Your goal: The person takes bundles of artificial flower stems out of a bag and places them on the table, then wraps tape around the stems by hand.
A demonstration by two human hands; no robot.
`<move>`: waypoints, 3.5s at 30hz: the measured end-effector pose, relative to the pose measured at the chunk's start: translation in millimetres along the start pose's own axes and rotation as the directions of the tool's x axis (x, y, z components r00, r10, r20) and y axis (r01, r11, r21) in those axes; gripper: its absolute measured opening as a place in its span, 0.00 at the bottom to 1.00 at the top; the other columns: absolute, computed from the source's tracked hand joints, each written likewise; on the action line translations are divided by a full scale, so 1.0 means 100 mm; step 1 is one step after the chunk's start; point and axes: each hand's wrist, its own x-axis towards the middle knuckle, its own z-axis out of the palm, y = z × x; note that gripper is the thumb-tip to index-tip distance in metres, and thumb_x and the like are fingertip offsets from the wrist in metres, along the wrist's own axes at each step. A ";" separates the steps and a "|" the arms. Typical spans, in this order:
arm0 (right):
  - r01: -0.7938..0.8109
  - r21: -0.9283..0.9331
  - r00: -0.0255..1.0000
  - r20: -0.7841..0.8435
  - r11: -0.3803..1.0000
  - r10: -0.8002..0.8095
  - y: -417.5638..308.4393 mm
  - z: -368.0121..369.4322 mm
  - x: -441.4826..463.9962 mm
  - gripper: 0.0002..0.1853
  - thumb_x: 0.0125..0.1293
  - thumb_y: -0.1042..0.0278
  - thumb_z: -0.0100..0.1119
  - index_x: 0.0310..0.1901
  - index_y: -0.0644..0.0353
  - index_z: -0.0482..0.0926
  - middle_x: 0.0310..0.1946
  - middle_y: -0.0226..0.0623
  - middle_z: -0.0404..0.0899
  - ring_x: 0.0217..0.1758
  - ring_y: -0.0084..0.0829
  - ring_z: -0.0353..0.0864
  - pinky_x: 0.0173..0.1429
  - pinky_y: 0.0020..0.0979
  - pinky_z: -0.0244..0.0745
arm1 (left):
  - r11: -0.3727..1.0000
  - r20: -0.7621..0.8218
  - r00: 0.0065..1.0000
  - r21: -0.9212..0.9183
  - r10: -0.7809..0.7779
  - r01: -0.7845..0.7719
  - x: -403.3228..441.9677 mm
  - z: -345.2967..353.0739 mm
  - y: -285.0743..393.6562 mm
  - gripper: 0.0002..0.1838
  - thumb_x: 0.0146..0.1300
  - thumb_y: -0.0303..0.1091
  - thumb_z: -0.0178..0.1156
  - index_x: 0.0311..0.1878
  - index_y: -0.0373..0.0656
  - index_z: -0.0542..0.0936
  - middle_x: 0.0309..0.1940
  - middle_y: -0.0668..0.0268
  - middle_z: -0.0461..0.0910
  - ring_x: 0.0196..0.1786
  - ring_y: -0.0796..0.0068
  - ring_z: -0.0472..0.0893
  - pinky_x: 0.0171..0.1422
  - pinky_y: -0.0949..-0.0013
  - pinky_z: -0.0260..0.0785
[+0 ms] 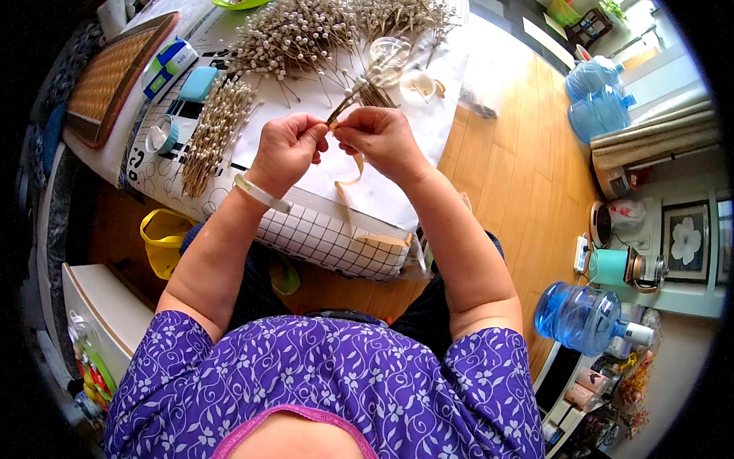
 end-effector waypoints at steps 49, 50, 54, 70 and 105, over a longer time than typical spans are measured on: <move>0.060 0.176 0.994 -0.100 0.983 -0.043 0.02 0.01 -0.14 0.07 0.57 0.68 0.59 0.27 0.63 0.76 0.20 0.29 0.75 0.21 0.15 0.68 0.26 0.17 0.63 | 0.639 0.544 0.800 -0.527 -0.252 0.560 0.04 -0.04 0.04 0.11 0.63 0.36 0.51 0.36 0.38 0.75 0.21 0.71 0.73 0.20 0.83 0.73 0.28 0.78 0.72; 0.047 0.193 0.997 -0.076 0.980 -0.033 0.00 0.01 -0.15 0.07 0.57 0.68 0.58 0.27 0.63 0.76 0.21 0.29 0.76 0.22 0.16 0.68 0.26 0.17 0.63 | 0.639 0.543 0.801 -0.528 -0.252 0.559 0.05 -0.05 0.05 0.11 0.63 0.36 0.51 0.36 0.38 0.75 0.21 0.71 0.73 0.20 0.83 0.73 0.28 0.78 0.72; 0.073 0.173 0.997 -0.010 0.982 -0.072 -0.01 -0.04 -0.14 0.08 0.57 0.68 0.58 0.29 0.64 0.77 0.22 0.30 0.76 0.22 0.16 0.69 0.27 0.17 0.64 | 0.605 0.579 0.779 -0.538 -0.240 0.587 0.04 -0.03 0.02 0.10 0.63 0.36 0.49 0.35 0.39 0.75 0.18 0.74 0.70 0.17 0.87 0.68 0.26 0.78 0.70; 0.015 0.249 1.000 0.005 0.968 -0.017 -0.02 -0.07 -0.08 0.06 0.58 0.69 0.58 0.33 0.63 0.76 0.20 0.26 0.71 0.21 0.15 0.64 0.24 0.17 0.60 | 0.600 0.379 0.886 -0.655 -0.266 0.460 -0.01 -0.02 0.05 0.11 0.63 0.36 0.50 0.33 0.38 0.75 0.16 0.73 0.69 0.16 0.89 0.67 0.24 0.80 0.70; 0.064 0.234 0.976 -0.216 0.970 -0.012 0.01 0.07 -0.07 0.05 0.55 0.71 0.58 0.27 0.62 0.75 0.21 0.26 0.75 0.22 0.13 0.68 0.26 0.15 0.62 | 0.990 0.007 0.992 -0.058 0.127 -0.126 -0.04 0.16 -0.04 0.07 0.59 0.30 0.55 0.31 0.36 0.77 0.18 0.68 0.74 0.20 0.80 0.73 0.27 0.78 0.68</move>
